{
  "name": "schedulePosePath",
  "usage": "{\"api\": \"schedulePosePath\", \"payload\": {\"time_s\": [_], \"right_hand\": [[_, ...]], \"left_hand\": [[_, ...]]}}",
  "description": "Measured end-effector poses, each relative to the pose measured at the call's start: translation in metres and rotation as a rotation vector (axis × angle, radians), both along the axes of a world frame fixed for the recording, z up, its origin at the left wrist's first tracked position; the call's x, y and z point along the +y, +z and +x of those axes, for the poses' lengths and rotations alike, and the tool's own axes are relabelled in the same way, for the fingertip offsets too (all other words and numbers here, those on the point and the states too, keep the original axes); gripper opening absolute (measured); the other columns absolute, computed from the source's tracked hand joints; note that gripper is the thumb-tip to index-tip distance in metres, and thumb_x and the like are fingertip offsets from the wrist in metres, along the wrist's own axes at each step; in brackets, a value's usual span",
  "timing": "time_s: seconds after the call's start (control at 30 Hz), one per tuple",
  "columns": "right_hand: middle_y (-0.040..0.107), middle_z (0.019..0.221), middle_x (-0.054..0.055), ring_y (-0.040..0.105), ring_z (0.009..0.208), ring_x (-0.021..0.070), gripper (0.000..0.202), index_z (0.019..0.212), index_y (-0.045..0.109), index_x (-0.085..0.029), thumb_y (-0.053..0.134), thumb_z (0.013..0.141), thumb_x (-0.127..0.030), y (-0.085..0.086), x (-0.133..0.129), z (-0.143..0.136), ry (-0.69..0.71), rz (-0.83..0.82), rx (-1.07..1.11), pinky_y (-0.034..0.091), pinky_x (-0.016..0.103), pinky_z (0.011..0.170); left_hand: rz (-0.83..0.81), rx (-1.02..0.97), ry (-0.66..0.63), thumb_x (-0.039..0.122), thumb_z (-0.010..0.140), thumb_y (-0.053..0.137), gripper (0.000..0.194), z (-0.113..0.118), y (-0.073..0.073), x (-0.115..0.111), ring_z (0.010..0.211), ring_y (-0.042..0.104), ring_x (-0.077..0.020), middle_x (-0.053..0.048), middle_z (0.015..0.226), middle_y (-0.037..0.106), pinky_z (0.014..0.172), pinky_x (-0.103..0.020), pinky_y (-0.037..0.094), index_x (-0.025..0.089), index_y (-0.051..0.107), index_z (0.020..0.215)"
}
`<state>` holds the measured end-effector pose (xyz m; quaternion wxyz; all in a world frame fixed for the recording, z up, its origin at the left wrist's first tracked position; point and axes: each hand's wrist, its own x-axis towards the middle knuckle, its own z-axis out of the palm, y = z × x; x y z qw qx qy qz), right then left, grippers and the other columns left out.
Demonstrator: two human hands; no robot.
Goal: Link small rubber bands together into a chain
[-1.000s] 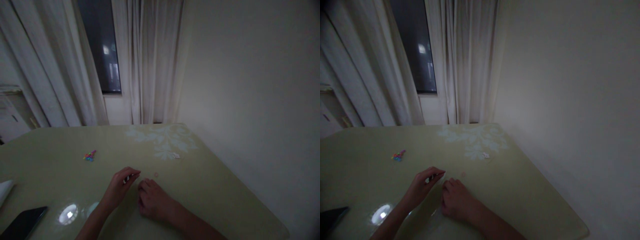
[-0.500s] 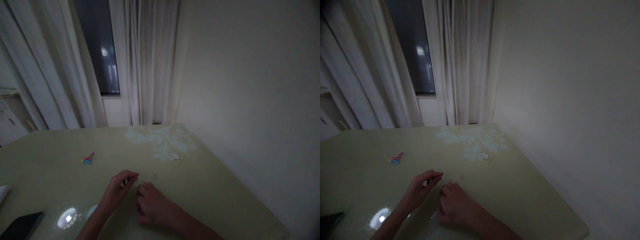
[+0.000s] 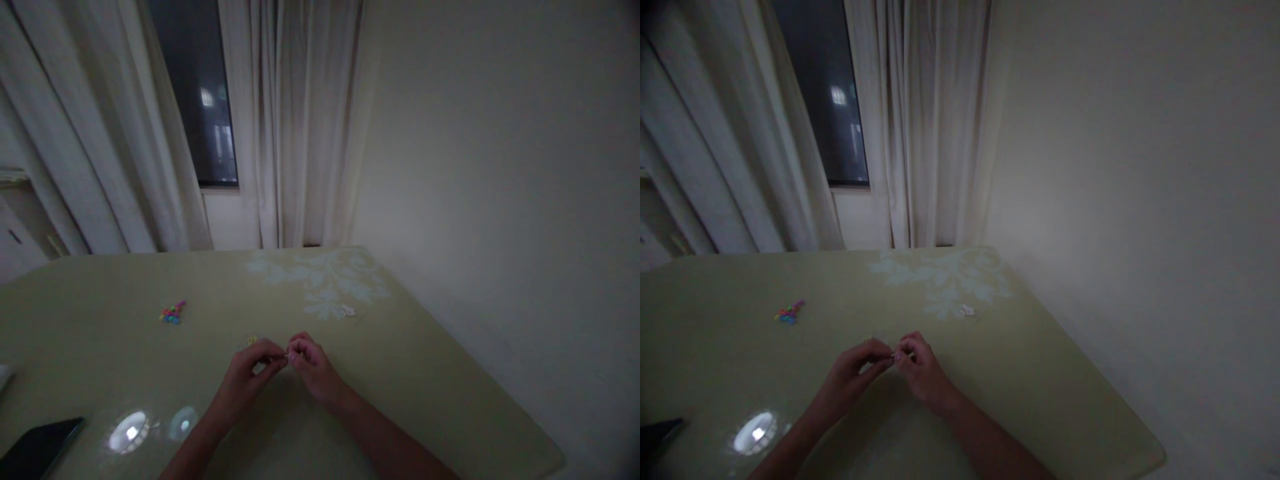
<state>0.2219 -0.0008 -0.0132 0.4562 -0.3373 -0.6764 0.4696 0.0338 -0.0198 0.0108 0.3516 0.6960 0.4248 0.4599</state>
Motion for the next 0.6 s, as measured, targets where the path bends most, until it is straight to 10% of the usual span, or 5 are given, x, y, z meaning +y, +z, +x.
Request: {"api": "schedulePosePath", "payload": {"time_s": [0.23,0.4,0.6], "right_hand": [[0.052,0.095,0.003,0.055,0.085,0.0174,0.041,0.084,0.060,-0.019,0.062,0.093,-0.059,0.003,-0.001,0.001,-0.004,-0.042,0.025,0.045,0.028,0.073],[0.056,0.096,0.003,0.053,0.079,0.0162,0.022,0.094,0.068,-0.019,0.072,0.092,-0.040,-0.001,0.003,0.006,-0.179,0.010,-0.164,0.045,0.028,0.073],[0.059,0.113,0.005,0.057,0.109,0.0220,0.035,0.106,0.073,-0.021,0.090,0.079,-0.035,0.002,-0.003,0.012,-0.049,0.145,-0.517,0.046,0.034,0.098]], "left_hand": [[-0.066,-0.012,0.065,0.044,0.088,0.070,0.025,-0.006,0.008,0.000,0.080,0.074,-0.0213,-0.006,0.084,0.080,0.076,-0.031,0.059,0.021,0.078,0.086],[-0.075,-0.106,0.350,0.049,0.078,0.077,0.030,-0.037,0.016,0.010,0.073,0.075,-0.0222,-0.006,0.081,0.081,0.069,-0.031,0.061,0.020,0.078,0.084],[-0.089,0.012,0.641,0.051,0.077,0.073,0.034,-0.069,0.018,0.015,0.078,0.078,-0.0250,-0.005,0.085,0.083,0.074,-0.034,0.061,0.022,0.079,0.092]]}}
